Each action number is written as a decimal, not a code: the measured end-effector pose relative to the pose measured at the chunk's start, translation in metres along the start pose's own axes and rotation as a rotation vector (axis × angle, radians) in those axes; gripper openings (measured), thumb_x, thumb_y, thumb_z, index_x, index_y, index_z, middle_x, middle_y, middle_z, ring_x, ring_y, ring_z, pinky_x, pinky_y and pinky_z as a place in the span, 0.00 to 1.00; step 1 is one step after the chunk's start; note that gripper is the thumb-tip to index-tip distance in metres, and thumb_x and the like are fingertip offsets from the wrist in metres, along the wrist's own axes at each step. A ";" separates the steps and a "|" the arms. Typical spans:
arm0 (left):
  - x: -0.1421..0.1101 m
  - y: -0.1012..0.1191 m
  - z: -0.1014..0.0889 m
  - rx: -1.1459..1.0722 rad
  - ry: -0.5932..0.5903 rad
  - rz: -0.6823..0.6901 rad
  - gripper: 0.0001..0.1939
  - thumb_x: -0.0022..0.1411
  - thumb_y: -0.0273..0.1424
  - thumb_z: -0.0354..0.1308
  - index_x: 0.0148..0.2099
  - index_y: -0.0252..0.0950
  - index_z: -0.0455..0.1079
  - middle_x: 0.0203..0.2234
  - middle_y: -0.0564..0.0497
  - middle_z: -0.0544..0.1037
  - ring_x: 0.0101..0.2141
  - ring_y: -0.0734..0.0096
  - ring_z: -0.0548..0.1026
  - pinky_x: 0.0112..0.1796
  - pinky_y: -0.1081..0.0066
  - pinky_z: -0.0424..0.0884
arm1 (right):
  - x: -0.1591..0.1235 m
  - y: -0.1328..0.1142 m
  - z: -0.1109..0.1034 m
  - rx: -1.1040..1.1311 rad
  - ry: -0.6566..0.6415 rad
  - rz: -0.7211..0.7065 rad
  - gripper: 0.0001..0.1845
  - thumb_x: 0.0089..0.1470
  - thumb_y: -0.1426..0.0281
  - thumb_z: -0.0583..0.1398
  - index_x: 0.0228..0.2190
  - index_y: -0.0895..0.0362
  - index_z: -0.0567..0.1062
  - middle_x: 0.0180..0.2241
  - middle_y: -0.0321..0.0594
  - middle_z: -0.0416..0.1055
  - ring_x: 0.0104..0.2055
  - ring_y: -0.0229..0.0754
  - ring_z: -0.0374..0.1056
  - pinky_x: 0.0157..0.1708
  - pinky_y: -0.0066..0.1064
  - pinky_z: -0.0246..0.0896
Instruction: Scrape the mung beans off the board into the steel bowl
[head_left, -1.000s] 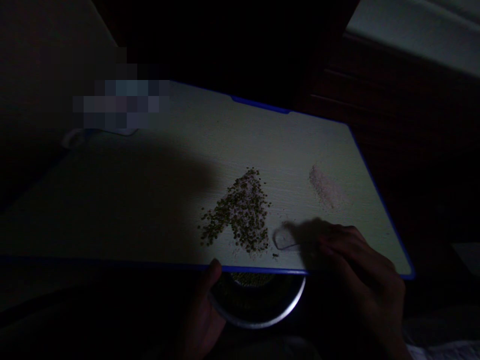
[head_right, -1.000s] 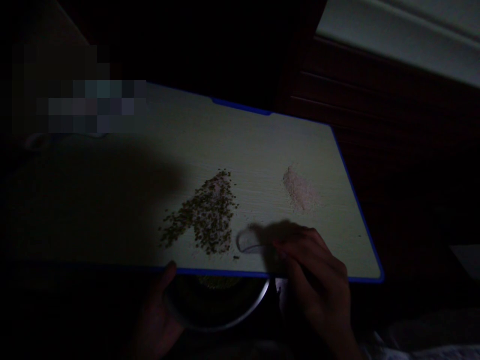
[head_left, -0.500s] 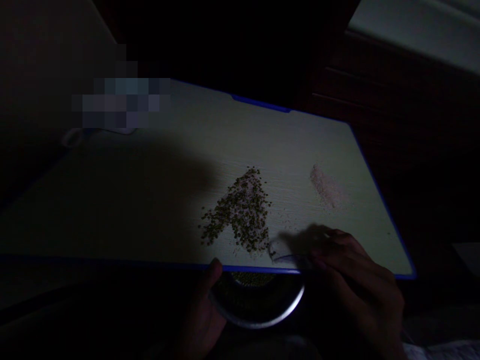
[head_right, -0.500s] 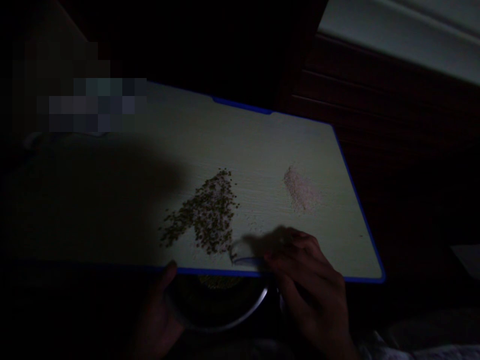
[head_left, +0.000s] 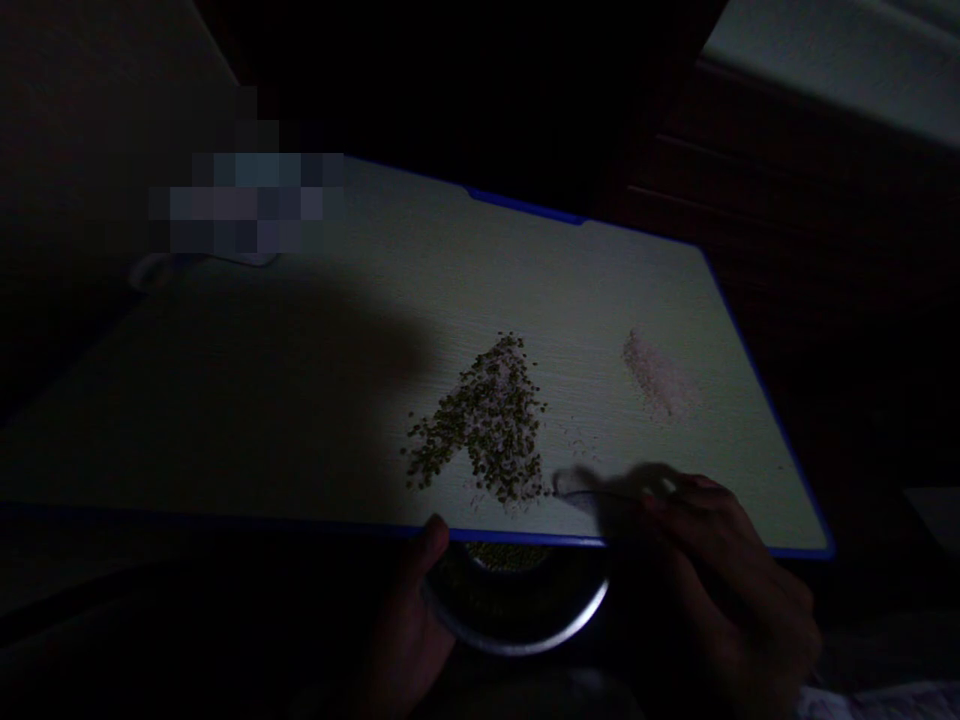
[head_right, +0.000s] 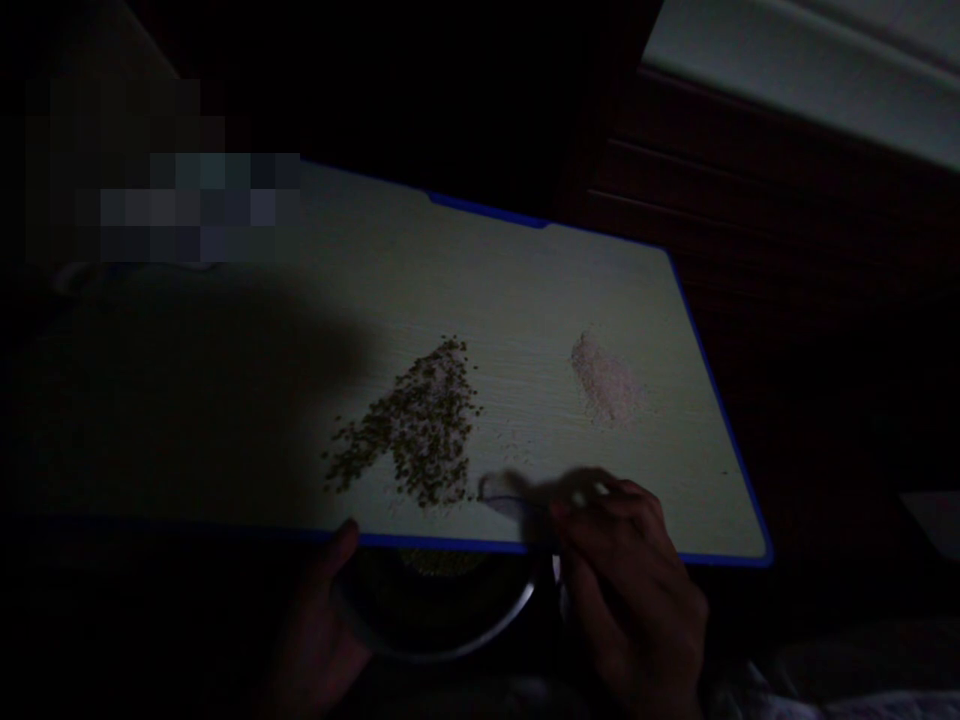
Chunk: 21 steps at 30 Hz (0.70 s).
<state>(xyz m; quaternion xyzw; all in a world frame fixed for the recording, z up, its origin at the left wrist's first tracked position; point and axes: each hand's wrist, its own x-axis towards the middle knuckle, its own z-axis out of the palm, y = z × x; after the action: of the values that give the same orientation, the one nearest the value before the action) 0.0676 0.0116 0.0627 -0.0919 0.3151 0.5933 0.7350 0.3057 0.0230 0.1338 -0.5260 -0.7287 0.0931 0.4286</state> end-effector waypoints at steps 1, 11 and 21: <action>0.000 0.000 -0.002 0.009 0.033 -0.002 0.07 0.63 0.31 0.69 0.39 0.50 0.88 0.44 0.59 0.89 0.56 0.55 0.82 0.69 0.59 0.59 | 0.000 0.001 0.000 -0.005 0.016 0.023 0.29 0.59 0.83 0.65 0.55 0.43 0.81 0.45 0.35 0.84 0.52 0.49 0.76 0.56 0.51 0.71; 0.000 0.000 -0.002 0.007 -0.065 -0.023 0.06 0.59 0.35 0.73 0.40 0.49 0.88 0.42 0.59 0.89 0.52 0.54 0.85 0.68 0.59 0.61 | 0.013 0.000 -0.001 0.044 -0.041 -0.071 0.28 0.61 0.84 0.63 0.57 0.46 0.80 0.48 0.33 0.82 0.55 0.44 0.75 0.58 0.44 0.67; -0.001 0.001 0.002 0.019 0.126 -0.011 0.08 0.56 0.33 0.74 0.39 0.49 0.88 0.47 0.55 0.88 0.53 0.51 0.84 0.66 0.58 0.64 | 0.012 0.003 0.002 0.176 -0.004 -0.113 0.28 0.57 0.88 0.63 0.52 0.51 0.83 0.46 0.35 0.83 0.53 0.47 0.77 0.61 0.51 0.66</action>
<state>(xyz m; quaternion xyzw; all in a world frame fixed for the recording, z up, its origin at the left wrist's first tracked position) 0.0668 0.0122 0.0647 -0.1236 0.3657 0.5793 0.7179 0.3055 0.0351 0.1376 -0.4442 -0.7470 0.1336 0.4763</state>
